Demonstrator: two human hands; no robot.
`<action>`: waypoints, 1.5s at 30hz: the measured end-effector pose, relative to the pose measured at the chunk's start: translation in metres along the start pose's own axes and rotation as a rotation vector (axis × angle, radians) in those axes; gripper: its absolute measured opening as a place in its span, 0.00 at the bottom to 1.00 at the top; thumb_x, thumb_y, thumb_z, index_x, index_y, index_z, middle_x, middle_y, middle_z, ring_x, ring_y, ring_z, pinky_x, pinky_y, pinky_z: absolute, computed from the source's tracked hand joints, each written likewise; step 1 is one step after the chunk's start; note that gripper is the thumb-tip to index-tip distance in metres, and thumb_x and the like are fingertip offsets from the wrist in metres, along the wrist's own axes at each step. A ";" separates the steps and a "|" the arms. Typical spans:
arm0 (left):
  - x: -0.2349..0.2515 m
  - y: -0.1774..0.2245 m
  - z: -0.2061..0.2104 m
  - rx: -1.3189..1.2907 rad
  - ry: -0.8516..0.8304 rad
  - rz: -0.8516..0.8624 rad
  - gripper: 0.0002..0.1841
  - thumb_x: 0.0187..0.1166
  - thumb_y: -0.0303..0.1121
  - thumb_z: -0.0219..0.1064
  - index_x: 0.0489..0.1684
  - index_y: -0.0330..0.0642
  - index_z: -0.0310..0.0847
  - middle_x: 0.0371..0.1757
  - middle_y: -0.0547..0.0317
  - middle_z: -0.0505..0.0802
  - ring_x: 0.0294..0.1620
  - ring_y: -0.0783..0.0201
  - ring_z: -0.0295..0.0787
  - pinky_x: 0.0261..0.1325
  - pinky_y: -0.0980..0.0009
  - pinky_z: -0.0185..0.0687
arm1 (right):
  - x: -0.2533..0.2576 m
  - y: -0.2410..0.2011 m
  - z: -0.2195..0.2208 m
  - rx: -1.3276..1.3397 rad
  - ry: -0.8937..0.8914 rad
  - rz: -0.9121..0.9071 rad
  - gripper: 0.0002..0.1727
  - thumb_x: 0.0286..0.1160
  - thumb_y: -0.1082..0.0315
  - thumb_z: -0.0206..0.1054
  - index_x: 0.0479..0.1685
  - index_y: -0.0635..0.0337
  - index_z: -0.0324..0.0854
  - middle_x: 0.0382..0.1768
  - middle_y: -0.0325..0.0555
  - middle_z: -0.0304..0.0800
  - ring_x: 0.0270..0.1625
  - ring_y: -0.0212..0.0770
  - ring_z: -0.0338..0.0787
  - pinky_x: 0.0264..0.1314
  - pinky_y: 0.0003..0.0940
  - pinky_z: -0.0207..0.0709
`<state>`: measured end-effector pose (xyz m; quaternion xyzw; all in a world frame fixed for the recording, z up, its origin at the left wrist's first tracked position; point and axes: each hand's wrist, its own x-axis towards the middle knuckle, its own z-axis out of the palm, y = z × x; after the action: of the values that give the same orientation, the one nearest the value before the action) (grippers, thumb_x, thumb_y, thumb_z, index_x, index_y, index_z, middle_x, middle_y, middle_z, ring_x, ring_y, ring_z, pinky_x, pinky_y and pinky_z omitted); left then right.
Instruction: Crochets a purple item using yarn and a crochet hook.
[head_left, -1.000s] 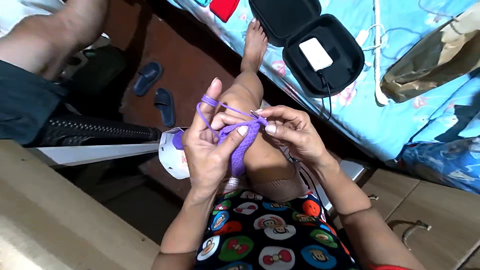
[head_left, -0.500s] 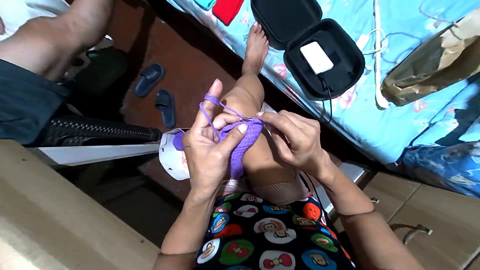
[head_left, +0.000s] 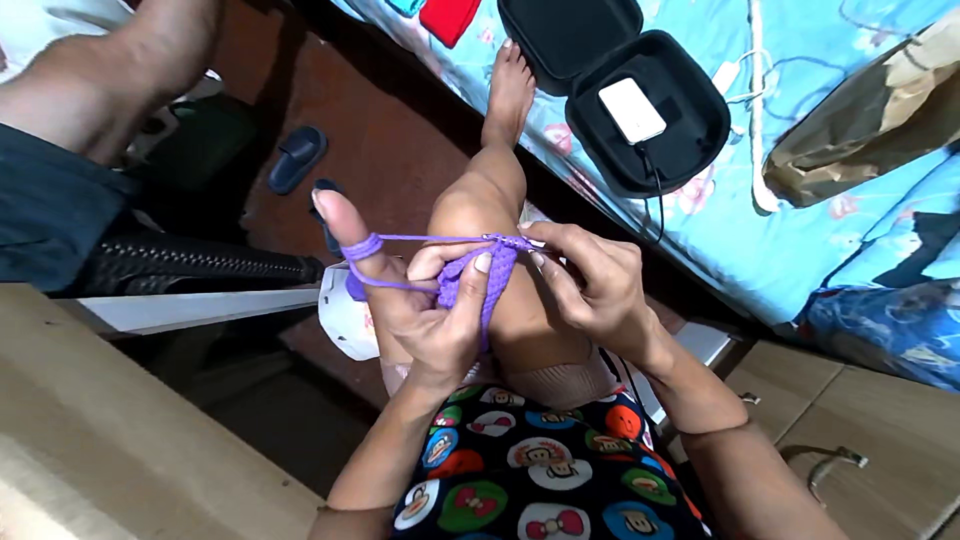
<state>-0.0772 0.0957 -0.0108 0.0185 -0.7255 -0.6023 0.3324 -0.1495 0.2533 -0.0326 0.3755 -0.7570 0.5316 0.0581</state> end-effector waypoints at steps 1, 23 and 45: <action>-0.001 0.000 0.000 -0.023 -0.001 -0.015 0.53 0.71 0.16 0.72 0.91 0.51 0.32 0.50 0.68 0.96 0.46 0.66 0.96 0.54 0.68 0.94 | 0.000 -0.002 -0.001 0.104 -0.022 0.075 0.16 0.75 0.77 0.63 0.59 0.70 0.87 0.41 0.47 0.94 0.36 0.31 0.89 0.37 0.25 0.83; 0.011 0.015 -0.012 -0.260 -0.099 -0.496 0.54 0.73 0.13 0.64 0.96 0.55 0.27 0.45 0.58 0.94 0.42 0.65 0.95 0.49 0.72 0.92 | 0.005 0.007 0.013 1.017 -0.094 0.405 0.18 0.76 0.82 0.60 0.64 0.71 0.82 0.38 0.38 0.90 0.27 0.18 0.75 0.27 0.13 0.67; 0.024 0.013 -0.036 -0.040 -0.149 -0.344 0.43 0.79 0.17 0.61 0.93 0.43 0.37 0.48 0.67 0.95 0.40 0.72 0.94 0.46 0.79 0.91 | 0.016 0.005 0.006 0.841 -0.145 0.386 0.13 0.77 0.82 0.61 0.56 0.72 0.85 0.33 0.38 0.88 0.26 0.18 0.75 0.26 0.12 0.68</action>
<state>-0.0724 0.0578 0.0141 0.0912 -0.7221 -0.6643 0.1701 -0.1620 0.2409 -0.0315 0.2548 -0.5339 0.7659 -0.2521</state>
